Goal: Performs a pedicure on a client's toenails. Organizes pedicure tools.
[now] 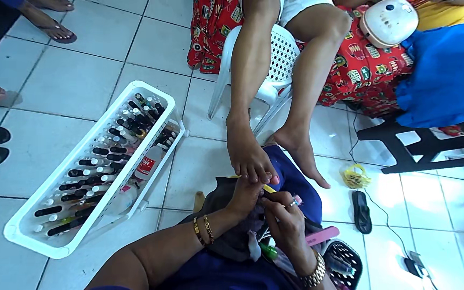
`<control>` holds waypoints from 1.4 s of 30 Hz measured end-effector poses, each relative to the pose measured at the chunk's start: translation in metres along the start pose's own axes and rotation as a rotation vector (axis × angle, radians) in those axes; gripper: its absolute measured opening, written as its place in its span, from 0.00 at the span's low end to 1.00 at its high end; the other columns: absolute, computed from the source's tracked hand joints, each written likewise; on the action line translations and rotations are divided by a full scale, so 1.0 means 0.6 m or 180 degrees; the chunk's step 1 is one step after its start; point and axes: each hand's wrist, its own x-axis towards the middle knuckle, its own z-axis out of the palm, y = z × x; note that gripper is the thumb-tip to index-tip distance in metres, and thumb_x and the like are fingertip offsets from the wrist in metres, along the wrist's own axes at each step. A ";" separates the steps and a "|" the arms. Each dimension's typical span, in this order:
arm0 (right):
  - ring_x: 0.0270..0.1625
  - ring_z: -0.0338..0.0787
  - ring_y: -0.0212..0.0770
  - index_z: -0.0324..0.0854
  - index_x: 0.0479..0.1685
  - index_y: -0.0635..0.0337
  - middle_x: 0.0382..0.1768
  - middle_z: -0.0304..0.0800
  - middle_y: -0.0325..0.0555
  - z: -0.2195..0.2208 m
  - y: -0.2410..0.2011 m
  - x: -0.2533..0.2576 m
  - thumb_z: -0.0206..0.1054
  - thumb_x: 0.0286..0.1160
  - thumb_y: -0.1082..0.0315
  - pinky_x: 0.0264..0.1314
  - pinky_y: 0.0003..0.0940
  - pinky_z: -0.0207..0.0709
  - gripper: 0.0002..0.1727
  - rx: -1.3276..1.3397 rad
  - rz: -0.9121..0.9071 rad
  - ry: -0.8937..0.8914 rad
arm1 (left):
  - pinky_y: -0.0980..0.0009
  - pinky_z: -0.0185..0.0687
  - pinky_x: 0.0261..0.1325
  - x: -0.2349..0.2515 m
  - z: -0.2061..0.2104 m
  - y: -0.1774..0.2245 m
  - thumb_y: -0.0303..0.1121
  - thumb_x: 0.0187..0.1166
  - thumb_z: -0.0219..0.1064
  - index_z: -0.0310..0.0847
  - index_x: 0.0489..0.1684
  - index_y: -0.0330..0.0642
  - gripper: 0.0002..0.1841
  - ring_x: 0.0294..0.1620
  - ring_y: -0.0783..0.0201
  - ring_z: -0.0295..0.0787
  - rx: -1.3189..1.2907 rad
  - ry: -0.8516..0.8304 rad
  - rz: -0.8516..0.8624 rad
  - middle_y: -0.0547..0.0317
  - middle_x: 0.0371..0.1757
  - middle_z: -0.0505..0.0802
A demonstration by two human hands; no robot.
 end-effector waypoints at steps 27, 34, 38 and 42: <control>0.39 0.88 0.27 0.86 0.42 0.64 0.34 0.91 0.48 -0.010 0.002 -0.003 0.68 0.70 0.69 0.47 0.12 0.78 0.08 0.0176 0.0254 0.0059 | 0.85 0.74 0.33 -0.001 0.001 0.004 0.20 0.82 0.62 0.78 0.30 0.44 0.10 0.25 0.82 0.76 -0.0007 -0.0021 -0.0035 0.72 0.25 0.82; 0.40 0.85 0.22 0.80 0.40 0.61 0.33 0.85 0.43 -0.016 0.002 -0.007 0.69 0.68 0.70 0.47 0.09 0.76 0.07 0.0525 0.0217 0.0300 | 0.84 0.76 0.36 -0.001 0.001 0.008 0.21 0.82 0.63 0.78 0.30 0.44 0.09 0.28 0.81 0.78 -0.0008 0.0025 -0.0082 0.71 0.26 0.83; 0.36 0.83 0.23 0.80 0.38 0.61 0.30 0.82 0.43 -0.022 0.005 -0.009 0.68 0.67 0.70 0.44 0.09 0.74 0.06 0.0491 0.0199 0.0224 | 0.84 0.75 0.33 -0.001 0.001 0.008 0.21 0.82 0.62 0.78 0.31 0.43 0.09 0.26 0.81 0.77 -0.0038 0.0019 -0.0131 0.71 0.26 0.83; 0.34 0.81 0.23 0.80 0.37 0.61 0.28 0.81 0.43 -0.029 0.003 -0.007 0.68 0.67 0.69 0.41 0.08 0.72 0.05 0.0526 0.0204 0.0157 | 0.84 0.73 0.29 -0.001 0.000 0.009 0.21 0.82 0.62 0.78 0.28 0.44 0.11 0.21 0.80 0.74 -0.0083 0.0009 -0.0181 0.72 0.22 0.81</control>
